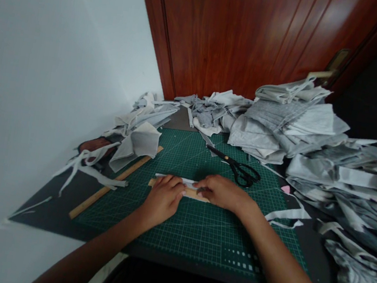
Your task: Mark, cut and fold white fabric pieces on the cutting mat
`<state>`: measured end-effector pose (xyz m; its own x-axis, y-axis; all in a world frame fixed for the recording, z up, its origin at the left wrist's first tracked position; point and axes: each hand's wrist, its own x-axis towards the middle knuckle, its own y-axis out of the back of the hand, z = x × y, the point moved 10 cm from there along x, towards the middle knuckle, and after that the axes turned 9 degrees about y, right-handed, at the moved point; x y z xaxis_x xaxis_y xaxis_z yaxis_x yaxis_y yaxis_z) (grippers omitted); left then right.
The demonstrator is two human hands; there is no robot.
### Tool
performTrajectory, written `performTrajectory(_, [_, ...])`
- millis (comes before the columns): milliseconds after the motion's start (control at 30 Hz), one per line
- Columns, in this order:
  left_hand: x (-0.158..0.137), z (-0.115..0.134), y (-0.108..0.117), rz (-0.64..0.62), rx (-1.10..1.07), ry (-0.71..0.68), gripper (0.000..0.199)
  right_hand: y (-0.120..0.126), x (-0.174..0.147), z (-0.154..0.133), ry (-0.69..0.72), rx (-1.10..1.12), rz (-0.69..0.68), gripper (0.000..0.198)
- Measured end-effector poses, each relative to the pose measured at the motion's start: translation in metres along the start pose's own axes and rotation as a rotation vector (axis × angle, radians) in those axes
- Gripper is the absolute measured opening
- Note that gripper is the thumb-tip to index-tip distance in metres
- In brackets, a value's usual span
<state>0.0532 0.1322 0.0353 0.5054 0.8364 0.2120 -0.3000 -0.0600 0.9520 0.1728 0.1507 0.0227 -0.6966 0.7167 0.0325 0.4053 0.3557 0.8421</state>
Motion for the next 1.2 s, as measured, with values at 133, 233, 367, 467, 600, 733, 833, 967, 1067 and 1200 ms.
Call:
performTrajectory(133, [0.009,-0.021,0.003,-0.012,-0.109,0.058,0.014,0.000,0.002,-0.005,-0.008,-0.035,0.006,0.035])
performTrajectory(233, [0.017,-0.037,0.000,-0.030,-0.211,0.103,0.011,-0.002,0.001,-0.003,0.005,-0.002,-0.003,0.036])
performTrajectory(367, [0.024,-0.047,-0.005,-0.078,-0.309,0.104,0.012,-0.003,0.001,-0.003,0.026,-0.004,0.001,0.034])
performTrajectory(467, [0.028,-0.049,-0.005,-0.133,-0.380,0.053,0.017,-0.004,0.001,-0.001,0.028,0.006,-0.001,0.034])
performTrajectory(600, [0.029,-0.061,-0.001,-0.197,-0.435,0.031,0.024,-0.005,0.000,0.004,0.011,0.068,-0.003,0.036])
performTrajectory(733, [0.028,-0.071,0.002,-0.236,-0.461,0.026,0.024,-0.003,-0.002,0.007,-0.016,0.105,0.008,0.036])
performTrajectory(833, [0.025,-0.071,0.000,-0.292,-0.467,0.001,0.025,-0.003,-0.002,0.008,-0.009,0.119,-0.005,0.036])
performTrajectory(967, [0.024,-0.071,-0.001,-0.297,-0.453,-0.013,0.024,-0.006,-0.001,0.013,-0.006,0.148,-0.018,0.036])
performTrajectory(1067, [0.023,-0.070,0.001,-0.258,-0.441,-0.030,0.024,-0.009,-0.001,0.017,-0.012,0.181,-0.020,0.036])
performTrajectory(1200, [0.021,-0.068,0.003,-0.232,-0.428,-0.039,0.023,-0.012,-0.003,0.020,-0.050,0.213,-0.048,0.037])
